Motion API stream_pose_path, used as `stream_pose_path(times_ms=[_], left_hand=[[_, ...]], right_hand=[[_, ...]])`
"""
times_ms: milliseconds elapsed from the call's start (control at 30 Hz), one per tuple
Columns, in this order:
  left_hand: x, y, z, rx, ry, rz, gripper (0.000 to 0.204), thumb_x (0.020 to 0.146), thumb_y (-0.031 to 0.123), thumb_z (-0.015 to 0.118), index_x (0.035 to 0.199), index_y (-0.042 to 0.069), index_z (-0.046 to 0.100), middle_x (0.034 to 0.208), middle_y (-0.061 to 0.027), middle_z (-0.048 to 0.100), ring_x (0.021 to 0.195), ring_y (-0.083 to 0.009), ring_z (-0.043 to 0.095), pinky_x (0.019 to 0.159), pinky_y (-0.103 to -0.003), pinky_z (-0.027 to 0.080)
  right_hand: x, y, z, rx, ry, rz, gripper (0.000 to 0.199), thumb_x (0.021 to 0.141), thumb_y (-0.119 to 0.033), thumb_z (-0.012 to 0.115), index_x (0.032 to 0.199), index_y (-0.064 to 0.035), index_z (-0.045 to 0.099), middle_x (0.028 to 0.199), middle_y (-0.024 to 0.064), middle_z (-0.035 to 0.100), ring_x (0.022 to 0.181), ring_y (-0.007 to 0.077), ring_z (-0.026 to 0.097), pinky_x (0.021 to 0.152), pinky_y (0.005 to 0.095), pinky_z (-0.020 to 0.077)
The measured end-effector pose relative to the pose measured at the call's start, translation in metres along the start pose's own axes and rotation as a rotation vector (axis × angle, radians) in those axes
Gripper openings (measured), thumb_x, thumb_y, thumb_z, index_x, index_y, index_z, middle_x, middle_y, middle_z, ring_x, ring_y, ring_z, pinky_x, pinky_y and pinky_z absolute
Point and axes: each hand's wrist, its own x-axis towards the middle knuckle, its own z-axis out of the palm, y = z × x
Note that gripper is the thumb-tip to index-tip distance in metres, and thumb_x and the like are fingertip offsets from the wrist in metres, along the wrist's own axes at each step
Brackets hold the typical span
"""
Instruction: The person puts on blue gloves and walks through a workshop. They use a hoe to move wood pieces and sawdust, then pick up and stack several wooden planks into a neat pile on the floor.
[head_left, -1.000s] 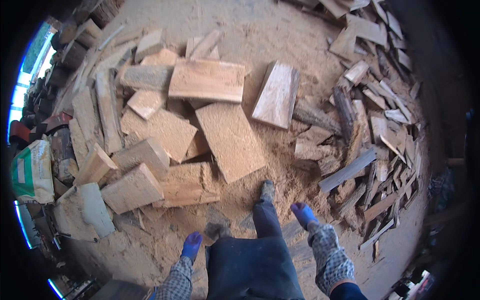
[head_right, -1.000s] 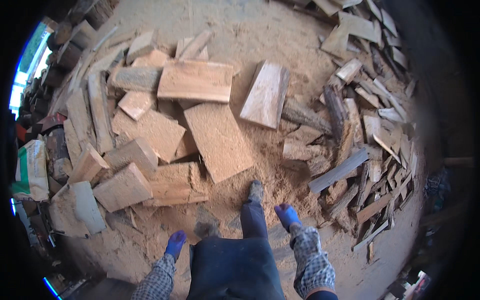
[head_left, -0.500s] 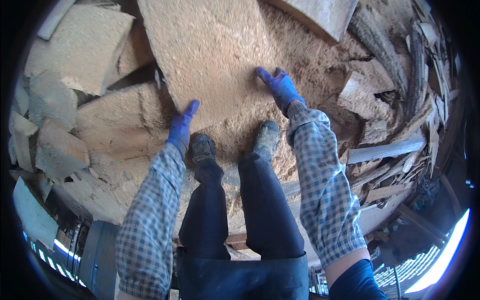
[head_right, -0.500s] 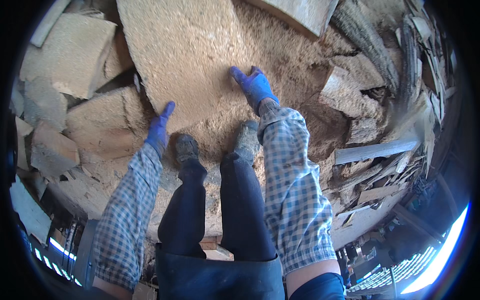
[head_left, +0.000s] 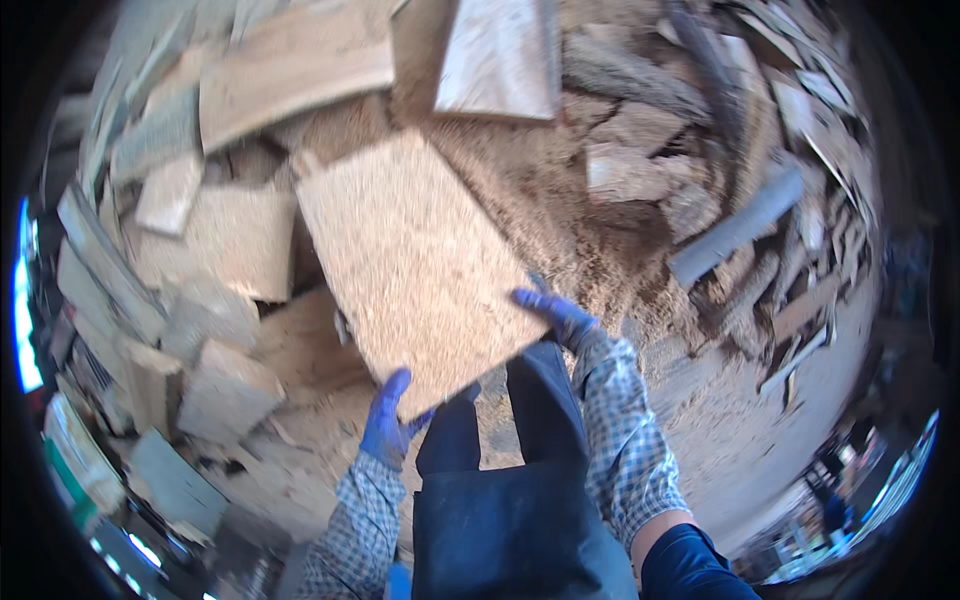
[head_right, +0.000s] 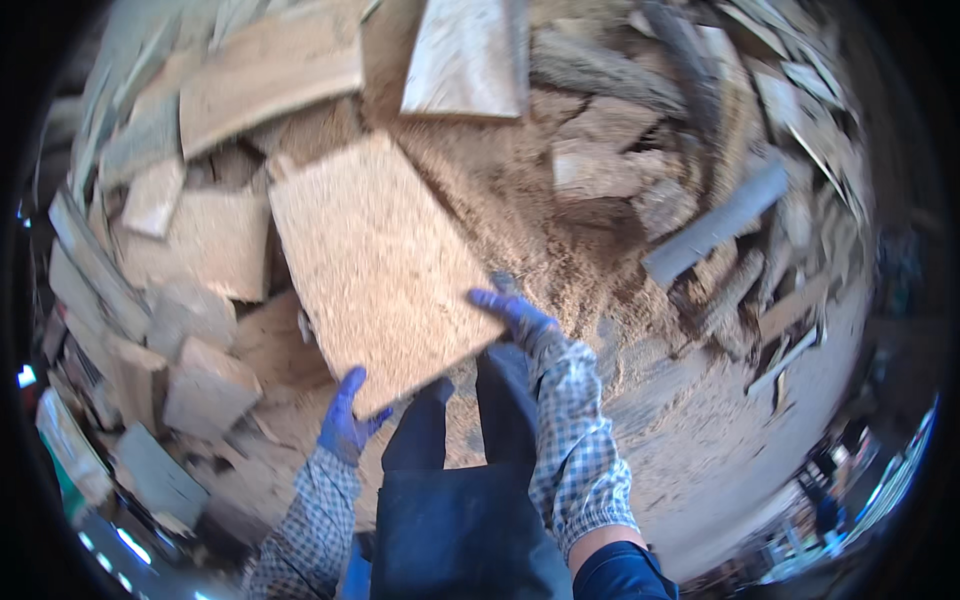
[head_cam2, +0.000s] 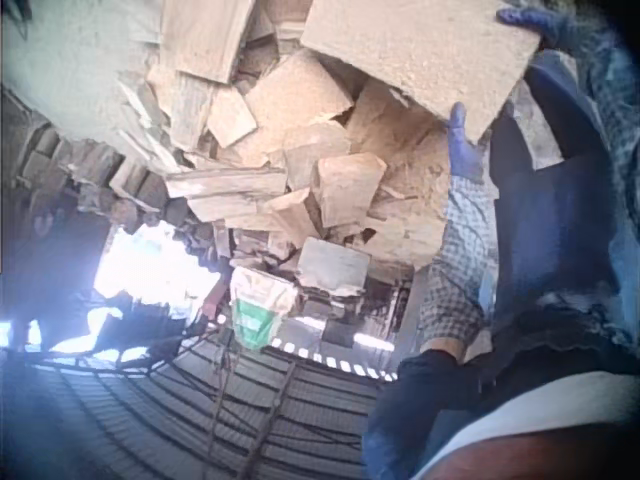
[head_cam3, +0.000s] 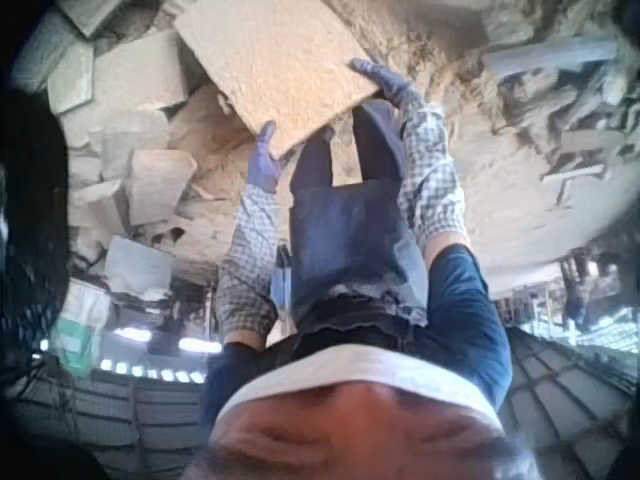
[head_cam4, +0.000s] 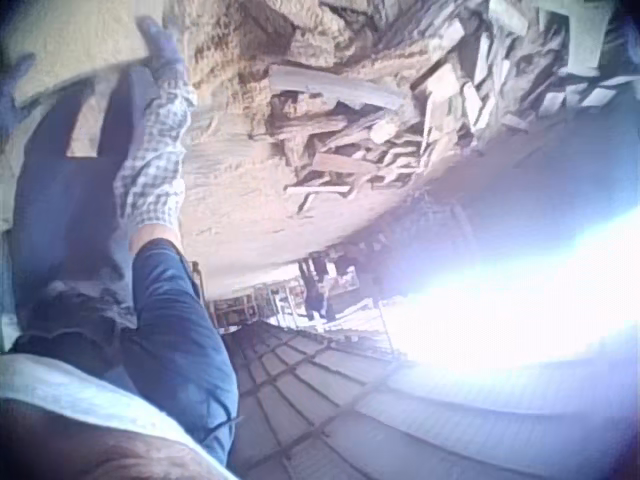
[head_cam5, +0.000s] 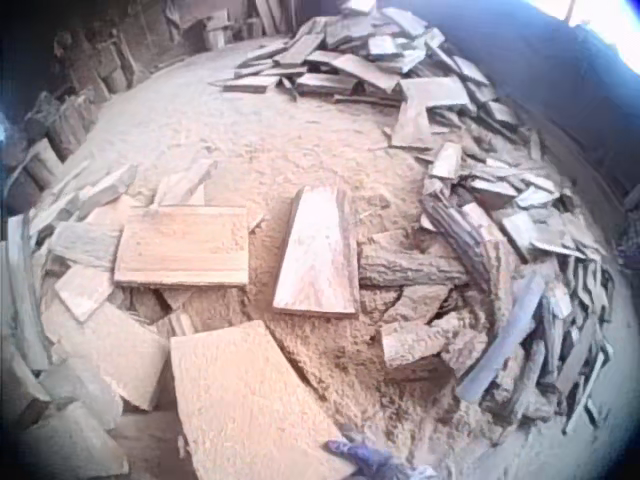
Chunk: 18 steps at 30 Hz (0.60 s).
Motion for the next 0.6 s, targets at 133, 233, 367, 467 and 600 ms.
stream_pose_path(times_ms=[133, 233, 367, 467, 600], left_hand=[[-0.035, -0.011, -0.032, -0.057, -0.166, -0.114, 0.064, 0.084, 0.045, 0.064, 0.137, 0.013, 0.045, 0.131, -0.0099, 0.054, 0.117, -0.0282, 0.053, 0.094, -0.045, 0.045], [-0.058, -0.014, -0.045, -0.202, -0.307, -0.167, 0.065, 0.086, 0.042, 0.061, 0.139, 0.009, 0.043, 0.135, -0.0159, 0.051, 0.122, -0.0339, 0.049, 0.1, -0.05, 0.041], [-0.067, -0.012, -0.027, 0.089, -0.413, -0.347, 0.066, 0.085, 0.05, 0.055, 0.139, 0.013, 0.045, 0.135, -0.0137, 0.053, 0.122, -0.0351, 0.05, 0.1, -0.051, 0.04], [-0.087, -0.032, 0.008, 0.313, -0.372, -0.437, 0.064, 0.083, 0.053, 0.056, 0.135, 0.016, 0.05, 0.131, -0.0111, 0.057, 0.117, -0.0346, 0.054, 0.098, -0.052, 0.041], [-0.132, -0.111, 0.056, 0.508, -0.298, -0.433, 0.06, 0.086, 0.044, 0.055, 0.137, 0.015, 0.047, 0.134, -0.0125, 0.054, 0.119, -0.0355, 0.053, 0.097, -0.055, 0.044]], right_hand=[[-0.121, 0.013, 0.025, 0.179, 0.054, 0.063, 0.061, 0.079, -0.023, 0.077, 0.129, 0.0014, 0.051, 0.111, 0.0121, 0.065, 0.094, 0.0224, 0.065, 0.082, 0.0358, 0.0522], [-0.137, 0.08, 0.05, 0.398, 0.193, -0.155, 0.056, 0.077, -0.022, 0.08, 0.12, 0.0043, 0.057, 0.108, 0.0153, 0.065, 0.093, 0.0276, 0.065, 0.084, 0.0356, 0.0511], [-0.183, 0.113, 0.024, 0.089, 0.477, 0.036, 0.062, 0.075, -0.034, 0.08, 0.119, 0.0029, 0.058, 0.103, 0.0161, 0.066, 0.089, 0.0291, 0.065, 0.079, 0.042, 0.0509], [-0.2, 0.211, -0.006, 0.684, 0.305, 0.065, 0.059, 0.074, -0.038, 0.081, 0.114, 0.0016, 0.06, 0.094, 0.0176, 0.067, 0.08, 0.031, 0.067, 0.075, 0.043, 0.053], [-0.304, 0.297, -0.045, 0.793, 0.365, 0.021, 0.057, 0.075, -0.037, 0.08, 0.113, 0.0001, 0.061, 0.093, 0.0181, 0.068, 0.075, 0.0311, 0.067, 0.066, 0.0456, 0.0557]])
